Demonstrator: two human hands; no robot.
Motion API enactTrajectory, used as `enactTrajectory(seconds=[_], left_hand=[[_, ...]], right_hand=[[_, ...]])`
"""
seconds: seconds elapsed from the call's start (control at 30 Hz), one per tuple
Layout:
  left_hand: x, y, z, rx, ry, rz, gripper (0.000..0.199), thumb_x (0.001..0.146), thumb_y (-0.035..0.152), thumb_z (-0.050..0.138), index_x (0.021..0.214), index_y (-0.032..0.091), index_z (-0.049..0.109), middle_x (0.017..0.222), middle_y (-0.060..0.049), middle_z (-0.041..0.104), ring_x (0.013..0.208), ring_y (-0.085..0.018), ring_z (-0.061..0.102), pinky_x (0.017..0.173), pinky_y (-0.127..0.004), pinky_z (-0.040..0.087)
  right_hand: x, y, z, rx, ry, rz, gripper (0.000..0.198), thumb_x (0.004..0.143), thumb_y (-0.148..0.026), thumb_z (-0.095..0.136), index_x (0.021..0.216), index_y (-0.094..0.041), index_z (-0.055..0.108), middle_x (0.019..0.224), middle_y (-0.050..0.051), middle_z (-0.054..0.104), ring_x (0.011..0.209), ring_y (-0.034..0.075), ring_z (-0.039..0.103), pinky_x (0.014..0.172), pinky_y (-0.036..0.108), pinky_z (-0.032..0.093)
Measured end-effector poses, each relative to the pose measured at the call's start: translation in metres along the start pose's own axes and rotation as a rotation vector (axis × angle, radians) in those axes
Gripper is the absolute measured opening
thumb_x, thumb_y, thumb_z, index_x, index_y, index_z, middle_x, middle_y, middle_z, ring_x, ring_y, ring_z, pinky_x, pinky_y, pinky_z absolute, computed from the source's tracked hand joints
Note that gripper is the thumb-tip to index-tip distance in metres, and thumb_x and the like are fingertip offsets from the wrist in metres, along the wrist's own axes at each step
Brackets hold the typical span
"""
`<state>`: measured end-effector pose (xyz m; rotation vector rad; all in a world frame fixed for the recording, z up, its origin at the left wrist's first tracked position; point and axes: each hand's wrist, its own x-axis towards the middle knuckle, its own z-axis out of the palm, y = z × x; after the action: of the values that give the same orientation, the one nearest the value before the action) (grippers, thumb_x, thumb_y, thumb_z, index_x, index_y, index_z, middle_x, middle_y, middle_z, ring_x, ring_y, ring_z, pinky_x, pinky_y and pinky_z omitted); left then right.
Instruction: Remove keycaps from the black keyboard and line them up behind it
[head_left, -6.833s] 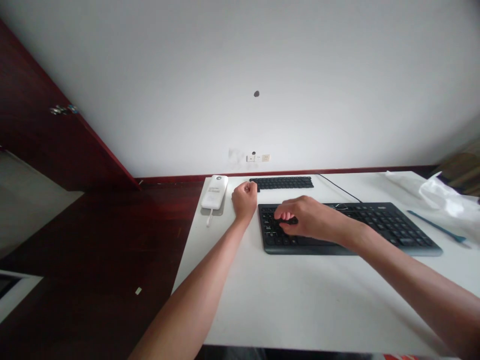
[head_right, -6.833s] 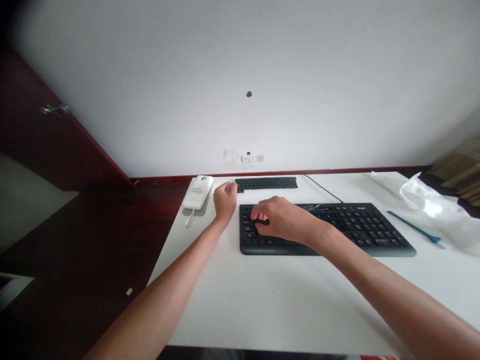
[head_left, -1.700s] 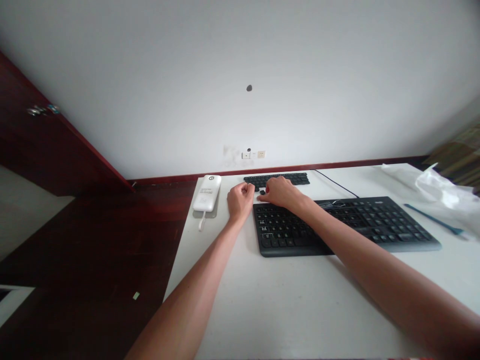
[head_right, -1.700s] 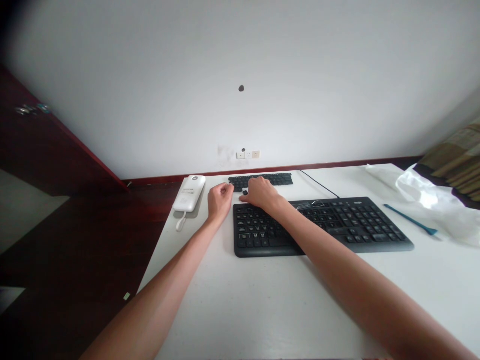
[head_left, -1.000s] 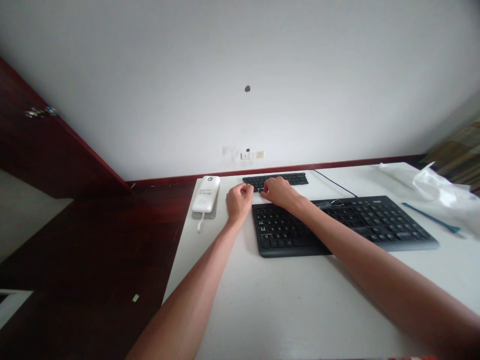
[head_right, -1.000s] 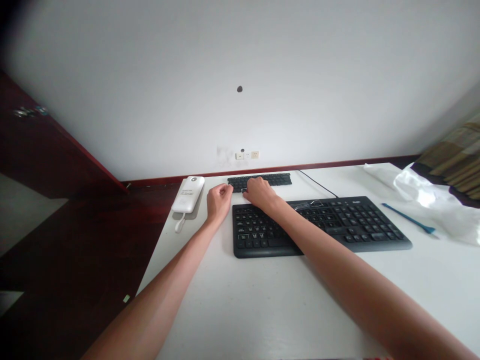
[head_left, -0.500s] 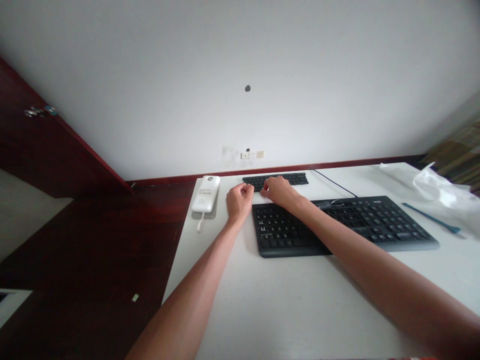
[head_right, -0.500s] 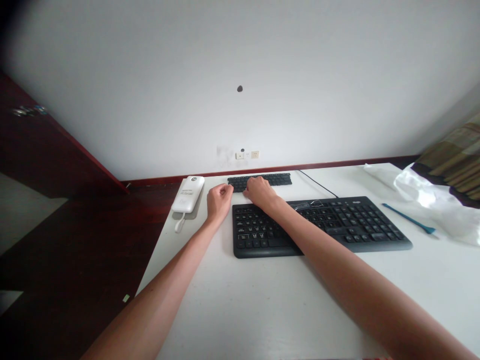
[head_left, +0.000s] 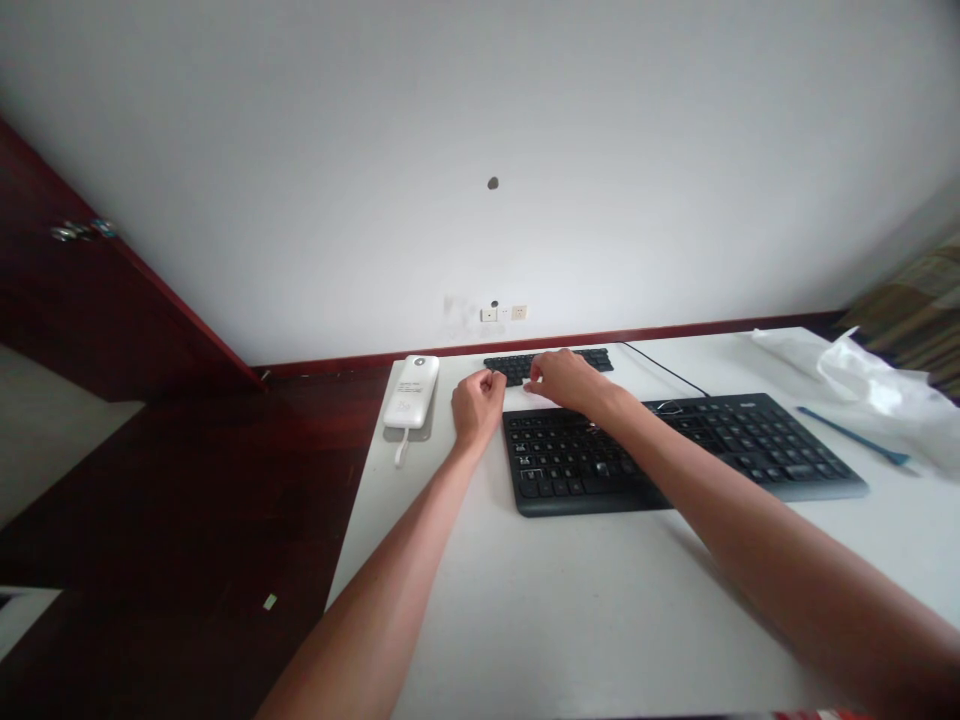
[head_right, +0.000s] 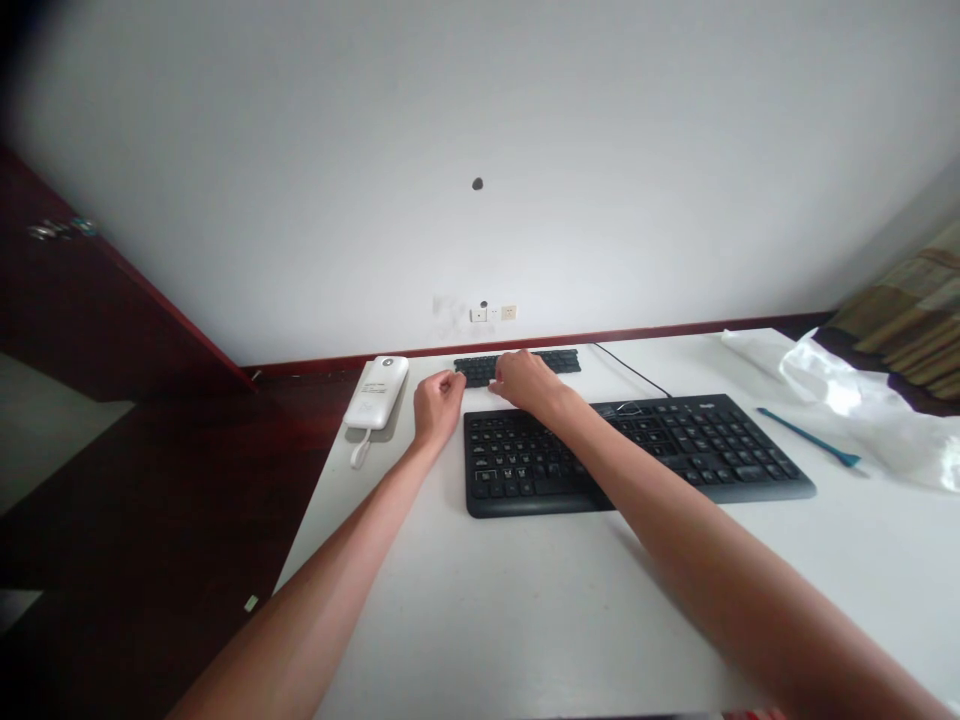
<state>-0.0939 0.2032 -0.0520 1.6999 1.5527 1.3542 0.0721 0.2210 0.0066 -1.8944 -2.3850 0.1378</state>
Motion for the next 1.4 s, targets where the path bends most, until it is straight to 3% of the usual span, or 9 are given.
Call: enactTrajectory(seconds=[0.1,0.23,0.37,0.5,0.97,1.13,1.23,1.33,1.4], left_hand=[[0.001,0.001,0.0,0.028,0.002,-0.014,0.041,0.091,0.033,0.052,0.057,0.02,0.034,0.055,0.005,0.031,0.057,-0.012,0.029,0.058,-0.029,0.02],[0.0,0.001,0.0,0.037,0.003,-0.005,0.041,0.091,0.033,0.051,0.057,0.021,0.032,0.055,0.005,0.032,0.057,-0.013,0.03,0.058,-0.029,0.02],[-0.001,0.0,0.0,0.024,0.009,0.041,0.04,0.09,0.031,0.052,0.057,0.021,0.03,0.055,0.005,0.031,0.056,-0.013,0.028,0.059,-0.028,0.022],[0.0,0.0,0.0,0.012,0.01,0.02,0.04,0.088,0.032,0.053,0.057,0.021,0.031,0.055,0.006,0.031,0.056,-0.012,0.028,0.059,-0.027,0.022],[0.0,0.001,-0.002,-0.008,0.014,-0.008,0.039,0.088,0.035,0.051,0.058,0.021,0.032,0.055,0.004,0.037,0.057,-0.012,0.03,0.059,-0.026,0.022],[0.0,0.001,-0.001,-0.007,0.009,0.01,0.039,0.089,0.034,0.051,0.058,0.021,0.031,0.055,0.005,0.035,0.057,-0.013,0.03,0.058,-0.027,0.022],[0.0,0.001,-0.001,0.009,0.014,-0.003,0.039,0.089,0.034,0.051,0.057,0.021,0.032,0.055,0.005,0.035,0.057,-0.013,0.03,0.059,-0.027,0.022],[0.0,0.001,-0.001,0.008,0.012,-0.011,0.038,0.09,0.035,0.052,0.058,0.021,0.036,0.055,0.005,0.036,0.058,-0.013,0.031,0.06,-0.026,0.023],[0.001,0.001,0.0,-0.005,0.013,-0.009,0.039,0.09,0.036,0.052,0.058,0.021,0.035,0.056,0.005,0.035,0.058,-0.012,0.031,0.059,-0.026,0.024]], right_hand=[[-0.023,0.0,-0.032,0.076,-0.011,-0.168,0.015,0.089,-0.026,0.068,0.098,-0.02,0.078,0.091,0.007,0.079,0.086,0.024,0.073,0.077,0.031,0.051],[-0.073,-0.001,-0.054,0.262,-0.189,-0.311,0.015,0.09,-0.026,0.065,0.097,-0.026,0.078,0.088,0.001,0.078,0.08,0.019,0.072,0.069,0.026,0.05],[-0.113,0.009,-0.037,0.262,-0.233,-0.256,0.016,0.088,-0.024,0.069,0.101,-0.026,0.078,0.098,0.002,0.078,0.086,0.02,0.072,0.074,0.028,0.052],[-0.128,0.022,-0.017,0.277,-0.222,-0.229,0.018,0.087,-0.024,0.072,0.103,-0.023,0.079,0.1,0.004,0.078,0.088,0.021,0.072,0.079,0.029,0.053],[-0.122,0.018,-0.024,0.178,-0.248,-0.278,0.024,0.08,-0.018,0.066,0.099,-0.023,0.08,0.1,0.004,0.081,0.088,0.023,0.074,0.081,0.03,0.054],[-0.119,0.026,-0.033,0.353,-0.259,-0.347,0.019,0.084,-0.022,0.066,0.097,-0.022,0.08,0.098,0.003,0.08,0.086,0.019,0.073,0.079,0.026,0.055],[-0.102,0.033,-0.039,0.412,-0.17,-0.309,0.02,0.088,-0.033,0.068,0.101,-0.022,0.079,0.099,0.003,0.08,0.087,0.019,0.074,0.08,0.026,0.056],[-0.071,0.038,-0.035,0.252,0.004,-0.247,0.016,0.089,-0.026,0.067,0.099,-0.02,0.079,0.099,0.005,0.08,0.091,0.021,0.073,0.084,0.028,0.054],[-0.05,0.037,-0.025,0.124,0.047,-0.222,0.017,0.088,-0.02,0.067,0.101,-0.02,0.079,0.102,0.005,0.08,0.096,0.023,0.073,0.086,0.03,0.053]])
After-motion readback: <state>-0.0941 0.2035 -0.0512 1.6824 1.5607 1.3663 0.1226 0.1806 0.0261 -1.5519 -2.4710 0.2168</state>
